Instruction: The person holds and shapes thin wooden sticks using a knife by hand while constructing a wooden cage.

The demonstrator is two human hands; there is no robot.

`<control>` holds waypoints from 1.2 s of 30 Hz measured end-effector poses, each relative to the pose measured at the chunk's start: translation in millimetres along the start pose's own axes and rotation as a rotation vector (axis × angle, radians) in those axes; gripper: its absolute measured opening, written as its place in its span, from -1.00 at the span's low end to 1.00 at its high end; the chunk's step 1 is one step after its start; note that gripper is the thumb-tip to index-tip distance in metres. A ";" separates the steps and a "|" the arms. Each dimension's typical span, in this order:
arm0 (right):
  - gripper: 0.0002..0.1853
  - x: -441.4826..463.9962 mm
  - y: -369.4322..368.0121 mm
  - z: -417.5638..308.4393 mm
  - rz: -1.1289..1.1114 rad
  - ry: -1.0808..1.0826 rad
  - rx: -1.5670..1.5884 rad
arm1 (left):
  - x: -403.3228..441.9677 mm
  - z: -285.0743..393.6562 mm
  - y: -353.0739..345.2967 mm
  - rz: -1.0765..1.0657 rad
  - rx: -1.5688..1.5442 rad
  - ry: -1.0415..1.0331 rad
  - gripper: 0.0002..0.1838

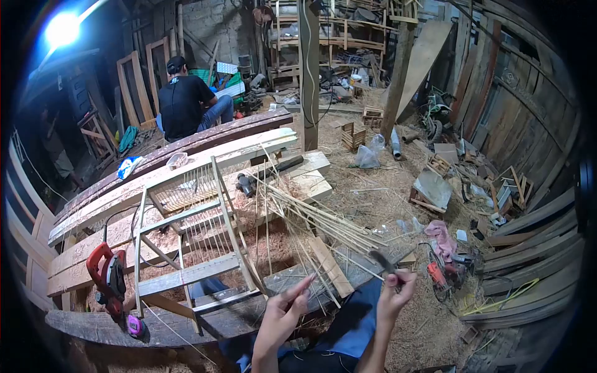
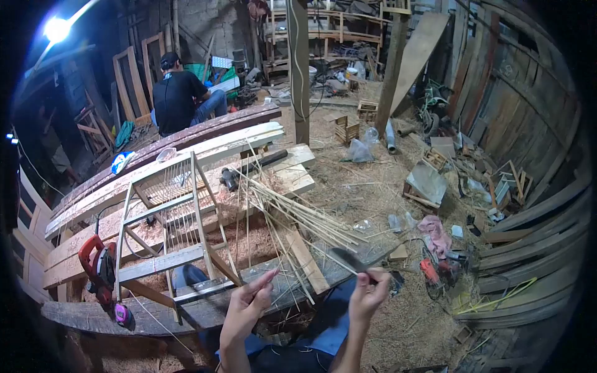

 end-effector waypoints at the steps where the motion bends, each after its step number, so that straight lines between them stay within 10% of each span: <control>1: -0.54 -6.0 -7.2 2.1 -0.015 -0.020 0.052 | 1.8 -1.3 -0.6 0.017 0.008 0.042 -0.55; 14: -0.68 -40.4 -77.1 -79.2 -0.377 0.278 0.234 | 1.2 -31.8 5.0 0.001 0.085 0.119 -0.79; 22: -0.67 -35.8 -70.1 -79.0 -0.317 0.315 0.230 | 0.9 -10.3 -2.2 -0.024 0.060 -0.069 -0.66; 28: -0.68 -25.4 -47.7 -18.1 -0.199 0.309 -0.065 | 0.2 -3.1 18.2 0.029 -0.023 0.155 -0.60; 30: -0.64 -20.3 -16.0 35.6 0.070 -0.097 0.026 | -2.8 -8.4 20.3 0.027 -0.029 0.160 -0.59; 36: -0.60 -20.1 -32.5 -21.8 -0.158 0.143 0.027 | 6.4 -22.1 8.2 -0.032 -0.049 0.217 -0.59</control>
Point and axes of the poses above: each hand's wrist, its own x-axis towards the middle knuckle, its own y-axis out of the back of the hand, z = x × y, the point moved 6 cm from there along x, towards the middle knuckle, and after that the axes turned 2 degrees about x, right-handed, at the moved point
